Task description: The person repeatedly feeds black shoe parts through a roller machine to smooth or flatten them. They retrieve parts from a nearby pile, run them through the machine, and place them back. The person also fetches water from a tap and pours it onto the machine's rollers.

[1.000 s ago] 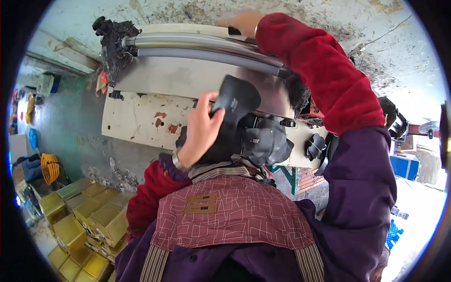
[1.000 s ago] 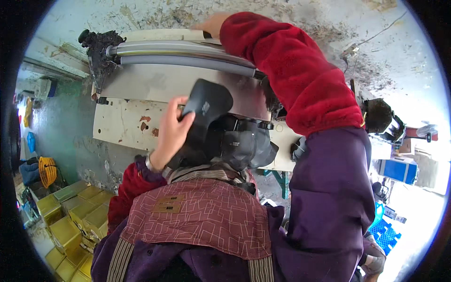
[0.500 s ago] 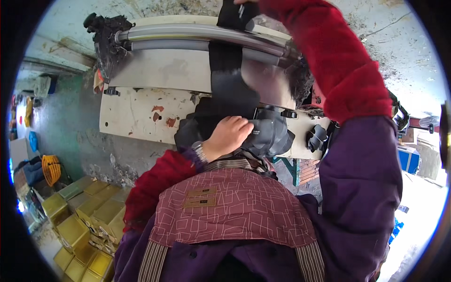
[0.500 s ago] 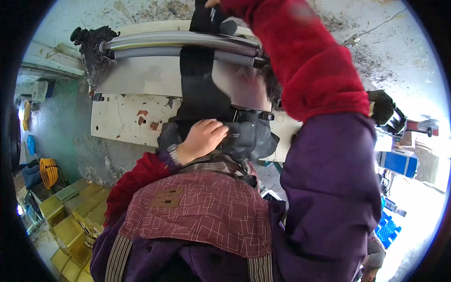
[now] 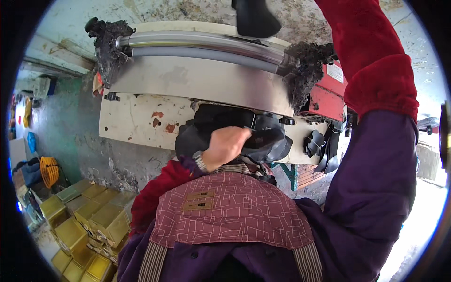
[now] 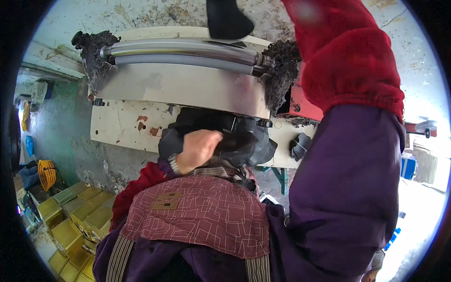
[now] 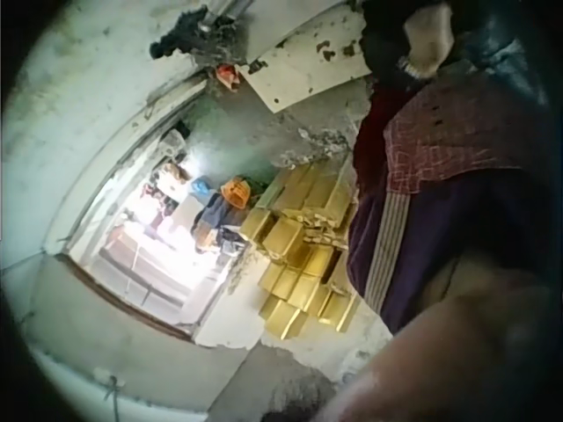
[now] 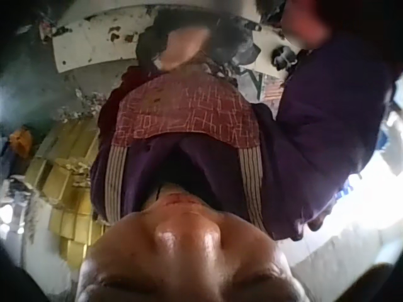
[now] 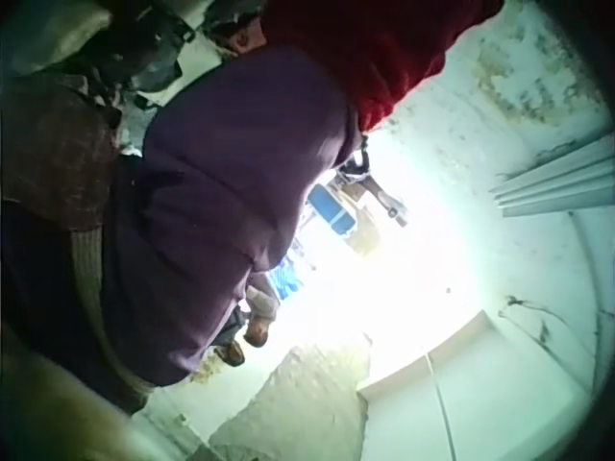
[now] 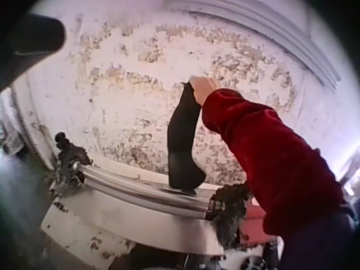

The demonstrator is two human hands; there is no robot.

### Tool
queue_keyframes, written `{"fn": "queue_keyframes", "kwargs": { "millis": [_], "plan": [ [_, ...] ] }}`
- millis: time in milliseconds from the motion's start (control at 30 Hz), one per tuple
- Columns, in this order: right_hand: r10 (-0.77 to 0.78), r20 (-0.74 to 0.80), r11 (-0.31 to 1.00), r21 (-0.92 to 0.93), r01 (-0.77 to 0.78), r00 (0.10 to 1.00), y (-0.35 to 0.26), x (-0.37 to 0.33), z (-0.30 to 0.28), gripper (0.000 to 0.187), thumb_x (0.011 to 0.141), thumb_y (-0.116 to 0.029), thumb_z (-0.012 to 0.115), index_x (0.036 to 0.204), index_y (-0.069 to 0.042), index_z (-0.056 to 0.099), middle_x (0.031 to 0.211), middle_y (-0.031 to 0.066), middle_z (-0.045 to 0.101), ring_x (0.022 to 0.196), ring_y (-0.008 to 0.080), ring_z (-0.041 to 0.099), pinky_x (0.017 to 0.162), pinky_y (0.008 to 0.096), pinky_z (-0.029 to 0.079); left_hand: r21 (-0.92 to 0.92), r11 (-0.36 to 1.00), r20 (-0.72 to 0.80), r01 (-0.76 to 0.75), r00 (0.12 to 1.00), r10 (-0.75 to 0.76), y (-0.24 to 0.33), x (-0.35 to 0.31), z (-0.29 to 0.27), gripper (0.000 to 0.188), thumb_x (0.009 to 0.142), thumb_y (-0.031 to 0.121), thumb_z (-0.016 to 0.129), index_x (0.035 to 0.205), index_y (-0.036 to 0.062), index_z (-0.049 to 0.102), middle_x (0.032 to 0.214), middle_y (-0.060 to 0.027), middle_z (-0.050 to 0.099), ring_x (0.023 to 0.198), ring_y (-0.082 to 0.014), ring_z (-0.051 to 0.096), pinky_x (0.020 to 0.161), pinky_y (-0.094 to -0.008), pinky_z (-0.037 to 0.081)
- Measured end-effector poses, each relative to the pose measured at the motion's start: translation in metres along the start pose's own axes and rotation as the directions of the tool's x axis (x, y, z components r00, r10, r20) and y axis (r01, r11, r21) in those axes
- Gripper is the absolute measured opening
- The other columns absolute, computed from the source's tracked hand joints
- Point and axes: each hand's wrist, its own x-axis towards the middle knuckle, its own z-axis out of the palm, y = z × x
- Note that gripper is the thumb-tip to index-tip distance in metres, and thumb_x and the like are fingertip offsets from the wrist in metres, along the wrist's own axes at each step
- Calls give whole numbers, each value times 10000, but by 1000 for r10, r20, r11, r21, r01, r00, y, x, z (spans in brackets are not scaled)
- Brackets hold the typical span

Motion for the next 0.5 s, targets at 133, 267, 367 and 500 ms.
{"fn": "queue_keyframes", "kwargs": {
  "millis": [133, 267, 367, 500],
  "plan": [
    [-261, 137, 963, 107, 248, 956, -41, -24, -6, 281, 760, -124, 483, 1025, -93, 572, 803, 189, 611, 745, 350, 593, 650, 449, 456, -68, 854, -220, 516, 827, -517, 11, 33, -41, 215, 795, 50, 566, 1000, 67, 505, 591, -115, 517, 494, -288, 523, 466, -342, 408],
    [-527, 464, 805, 542, 243, 711, -110, -98, 79, 309, 731, -289, 558, 945, -75, 619, 813, 179, 617, 779, 333, 589, 686, 438, 445, 59, 827, -248, 560, 810, -531, -34, 66, -49, 284, 804, 80, 565, 1068, 65, 459, 601, -139, 514, 536, -341, 520, 500, -400, 403],
    [-615, 751, 778, 628, 30, 241, -130, -138, 95, 426, 687, -346, 593, 1013, -73, 614, 899, 164, 628, 872, 294, 589, 744, 398, 442, 280, 884, -325, 375, 903, -281, -59, 92, -47, 274, 782, 84, 569, 1038, 56, 476, 718, -146, 549, 609, -333, 537, 531, -408, 412],
    [-462, 806, 865, 501, -11, 371, -126, -155, 109, 409, 671, -364, 614, 939, -55, 620, 851, 175, 624, 831, 308, 592, 714, 404, 449, 531, 847, -306, -40, 922, 236, -29, 88, -41, 268, 763, 68, 577, 1024, 67, 516, 799, -149, 569, 662, -298, 550, 598, -383, 437]
  ]
}}
